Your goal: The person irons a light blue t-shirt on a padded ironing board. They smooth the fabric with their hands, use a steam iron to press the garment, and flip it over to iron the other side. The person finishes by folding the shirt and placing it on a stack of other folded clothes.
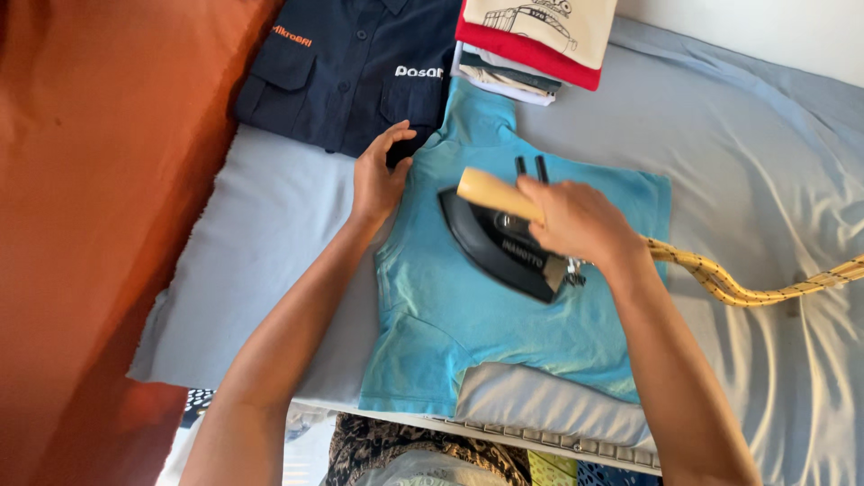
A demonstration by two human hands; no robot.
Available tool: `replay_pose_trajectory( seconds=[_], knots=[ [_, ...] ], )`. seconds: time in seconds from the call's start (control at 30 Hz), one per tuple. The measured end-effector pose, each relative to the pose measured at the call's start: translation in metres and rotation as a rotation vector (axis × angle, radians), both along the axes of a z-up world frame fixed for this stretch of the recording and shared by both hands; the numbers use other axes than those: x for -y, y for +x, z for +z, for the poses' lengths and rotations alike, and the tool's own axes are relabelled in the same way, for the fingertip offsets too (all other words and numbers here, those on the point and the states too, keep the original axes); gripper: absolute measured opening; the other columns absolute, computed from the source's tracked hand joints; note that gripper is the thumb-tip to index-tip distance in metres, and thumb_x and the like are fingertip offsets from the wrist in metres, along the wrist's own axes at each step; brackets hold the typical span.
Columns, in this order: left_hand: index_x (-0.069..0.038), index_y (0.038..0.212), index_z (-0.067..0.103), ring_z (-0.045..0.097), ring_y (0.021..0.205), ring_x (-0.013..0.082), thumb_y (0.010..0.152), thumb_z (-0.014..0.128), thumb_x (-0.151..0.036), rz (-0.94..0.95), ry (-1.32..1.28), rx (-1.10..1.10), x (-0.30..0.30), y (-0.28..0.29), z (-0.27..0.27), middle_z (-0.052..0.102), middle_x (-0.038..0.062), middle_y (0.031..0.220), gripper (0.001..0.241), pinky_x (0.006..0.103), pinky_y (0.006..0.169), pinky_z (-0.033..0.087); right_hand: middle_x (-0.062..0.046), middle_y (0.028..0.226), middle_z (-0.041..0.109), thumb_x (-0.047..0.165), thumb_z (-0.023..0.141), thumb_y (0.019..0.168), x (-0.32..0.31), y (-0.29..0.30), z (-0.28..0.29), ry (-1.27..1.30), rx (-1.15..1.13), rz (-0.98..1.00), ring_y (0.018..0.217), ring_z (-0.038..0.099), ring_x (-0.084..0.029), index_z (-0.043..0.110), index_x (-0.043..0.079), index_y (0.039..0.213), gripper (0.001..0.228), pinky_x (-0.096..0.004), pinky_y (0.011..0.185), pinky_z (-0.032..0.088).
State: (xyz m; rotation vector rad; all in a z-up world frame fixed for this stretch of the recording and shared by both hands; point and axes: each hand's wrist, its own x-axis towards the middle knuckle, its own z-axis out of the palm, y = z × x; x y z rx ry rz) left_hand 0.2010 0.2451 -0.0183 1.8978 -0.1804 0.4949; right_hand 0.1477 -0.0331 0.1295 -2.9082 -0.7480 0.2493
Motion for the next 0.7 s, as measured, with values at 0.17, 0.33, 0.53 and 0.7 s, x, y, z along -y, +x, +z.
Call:
replay_pose_trajectory(
  seconds=[0.17, 0.33, 0.53, 0.7],
  knots=[
    [-0.002, 0.123, 0.066, 0.064, 0.130, 0.0314, 0.088, 0.068, 0.012, -0.013, 0.025, 0.095, 0.002, -0.003, -0.011, 0.067, 0.011, 0.138, 0.038, 0.0374, 0.110, 0.050, -0.018, 0.079, 0.072, 0.014, 0.069, 0.080, -0.015, -0.046, 0.007, -0.017, -0.032, 0.032, 0.077, 0.068, -0.044, 0.059, 0.013, 0.107, 0.029, -0.057, 0.068, 0.053],
    [-0.001, 0.134, 0.060, 0.058, 0.137, 0.0334, 0.082, 0.046, 0.023, -0.044, 0.133, 0.288, 0.007, 0.005, -0.021, 0.062, 0.015, 0.142, 0.059, 0.0402, 0.120, 0.043, -0.016, 0.078, 0.071, 0.013, 0.061, 0.087, -0.035, -0.061, -0.014, -0.056, 0.284, -0.144, 0.068, 0.069, -0.044, 0.062, 0.015, 0.111, 0.024, -0.058, 0.061, 0.054],
    [0.000, 0.153, 0.037, 0.049, 0.152, 0.0303, 0.100, 0.044, 0.009, -0.052, -0.123, 0.143, 0.008, -0.013, -0.037, 0.053, 0.017, 0.154, 0.054, 0.0404, 0.131, 0.032, -0.019, 0.075, 0.070, 0.009, 0.062, 0.086, -0.029, -0.045, -0.031, 0.025, 0.232, -0.098, 0.067, 0.069, -0.044, 0.060, 0.009, 0.113, 0.027, -0.057, 0.059, 0.054],
    [-0.002, 0.162, 0.014, 0.035, 0.159, 0.0278, 0.122, 0.048, -0.030, -0.192, -0.031, 0.229, 0.016, -0.061, -0.025, 0.034, 0.015, 0.166, 0.059, 0.0474, 0.136, 0.020, -0.021, 0.076, 0.070, 0.008, 0.061, 0.090, -0.025, -0.086, -0.011, 0.027, 0.128, -0.083, 0.072, 0.070, -0.045, 0.060, 0.009, 0.112, 0.022, -0.058, 0.061, 0.054]
  ],
)
